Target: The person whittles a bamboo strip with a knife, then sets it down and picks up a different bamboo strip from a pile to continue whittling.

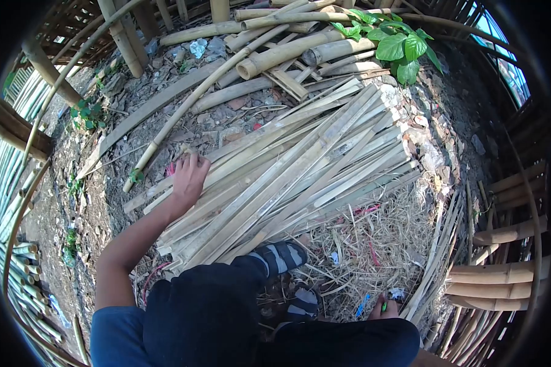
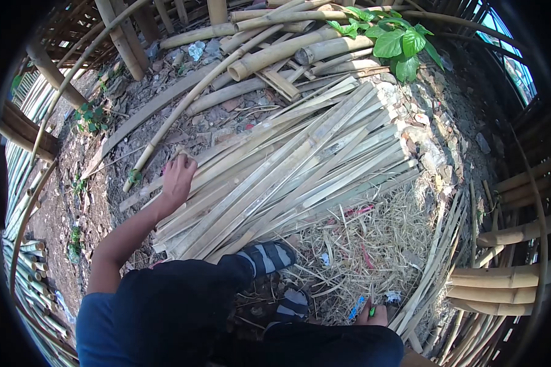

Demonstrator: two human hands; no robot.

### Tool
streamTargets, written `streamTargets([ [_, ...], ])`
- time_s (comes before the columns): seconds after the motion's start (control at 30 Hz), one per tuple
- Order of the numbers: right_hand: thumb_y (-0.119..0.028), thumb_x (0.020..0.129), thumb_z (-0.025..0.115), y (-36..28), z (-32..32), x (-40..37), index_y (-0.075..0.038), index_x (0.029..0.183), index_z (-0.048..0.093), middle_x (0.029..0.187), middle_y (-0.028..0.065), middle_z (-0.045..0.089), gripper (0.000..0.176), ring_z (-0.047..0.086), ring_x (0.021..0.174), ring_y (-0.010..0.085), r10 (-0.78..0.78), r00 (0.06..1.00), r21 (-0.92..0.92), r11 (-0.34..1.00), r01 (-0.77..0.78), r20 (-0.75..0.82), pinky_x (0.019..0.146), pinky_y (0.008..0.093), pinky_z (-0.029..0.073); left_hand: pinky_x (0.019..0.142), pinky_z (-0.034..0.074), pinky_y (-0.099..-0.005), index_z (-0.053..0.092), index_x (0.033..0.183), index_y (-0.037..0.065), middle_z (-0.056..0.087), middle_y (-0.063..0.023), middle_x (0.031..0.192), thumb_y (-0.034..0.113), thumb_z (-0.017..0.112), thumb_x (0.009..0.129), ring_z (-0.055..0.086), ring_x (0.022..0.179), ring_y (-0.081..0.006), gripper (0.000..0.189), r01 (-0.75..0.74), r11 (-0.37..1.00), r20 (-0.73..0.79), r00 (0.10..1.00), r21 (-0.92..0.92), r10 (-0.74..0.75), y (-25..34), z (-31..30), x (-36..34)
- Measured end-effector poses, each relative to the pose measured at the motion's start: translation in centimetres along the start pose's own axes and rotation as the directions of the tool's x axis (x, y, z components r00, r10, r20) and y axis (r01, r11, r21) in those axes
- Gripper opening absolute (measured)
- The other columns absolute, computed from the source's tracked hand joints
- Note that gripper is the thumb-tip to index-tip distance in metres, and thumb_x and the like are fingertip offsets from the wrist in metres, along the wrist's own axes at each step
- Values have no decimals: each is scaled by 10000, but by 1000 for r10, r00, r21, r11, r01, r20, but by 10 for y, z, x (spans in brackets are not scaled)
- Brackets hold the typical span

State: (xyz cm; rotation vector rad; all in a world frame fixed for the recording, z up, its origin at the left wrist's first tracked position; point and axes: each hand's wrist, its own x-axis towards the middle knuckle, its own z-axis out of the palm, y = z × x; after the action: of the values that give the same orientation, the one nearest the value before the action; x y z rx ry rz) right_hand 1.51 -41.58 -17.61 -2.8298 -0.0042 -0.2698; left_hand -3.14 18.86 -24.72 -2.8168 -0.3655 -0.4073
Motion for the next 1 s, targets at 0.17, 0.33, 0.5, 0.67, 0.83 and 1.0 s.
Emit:
streamTargets([
  [0.17, -364, 969, 617, 17, 3, 1, -19, 664, 538, 570, 180, 516, 466, 498, 468, 348, -120, 992, -78, 990, 117, -36, 487, 454, 363, 802, 421, -424, 540, 1117, 59, 531, -148, 1078, 81, 566, 827, 555, 967, -298, 292, 5, 999, -16, 1000, -43, -6, -28, -22, 26],
  [0.33, -267, 974, 604, 31, 7, 8, -14, 678, 492, 687, 210, 488, 405, 509, 595, 426, 144, 965, -157, 981, -110, 221, 557, 501, 373, 774, 411, -404, 539, 1065, 57, 529, -118, 1021, 94, 580, 807, 551, 941, -260, 263, -92, 994, -166, 981, 62, 101, -47, -55, 35],
  [0.5, -290, 980, 598, 41, 23, 6, -12, 663, 466, 616, 202, 446, 442, 489, 525, 399, -63, 998, -90, 994, 64, 19, 516, 488, 351, 861, 395, -436, 529, 1155, 27, 504, -177, 1153, 121, 614, 744, 519, 1045, -316, 431, -86, 996, -54, 995, 4, 86, -51, -64, 35],
  [0.67, -309, 974, 611, -12, -14, 1, -18, 643, 450, 554, 183, 393, 469, 456, 466, 348, -46, 997, -105, 993, 52, 61, 483, 462, 331, 865, 397, -437, 525, 1155, 26, 507, -173, 1157, 133, 616, 742, 522, 1052, -315, 436, -98, 995, -58, 993, 19, 99, -51, -73, 38],
  [0.83, -335, 990, 583, -2, -12, -1, -16, 653, 465, 550, 151, 396, 479, 452, 479, 299, -65, 996, -193, 978, 75, 56, 492, 438, 330, 845, 418, -413, 526, 1148, 11, 529, -155, 1126, 114, 599, 777, 546, 1019, -287, 392, -81, 991, -141, 985, 108, 96, -52, -72, 41],
  [1.0, -342, 995, 572, 5, 34, 13, -16, 657, 469, 550, 139, 396, 482, 449, 485, 282, -79, 995, -131, 988, 86, 55, 495, 430, 330, 825, 439, -395, 546, 1140, 0, 586, -129, 1032, 115, 604, 807, 571, 989, -262, 357, 91, 986, -122, 990, 140, -74, -52, -73, 50],
])
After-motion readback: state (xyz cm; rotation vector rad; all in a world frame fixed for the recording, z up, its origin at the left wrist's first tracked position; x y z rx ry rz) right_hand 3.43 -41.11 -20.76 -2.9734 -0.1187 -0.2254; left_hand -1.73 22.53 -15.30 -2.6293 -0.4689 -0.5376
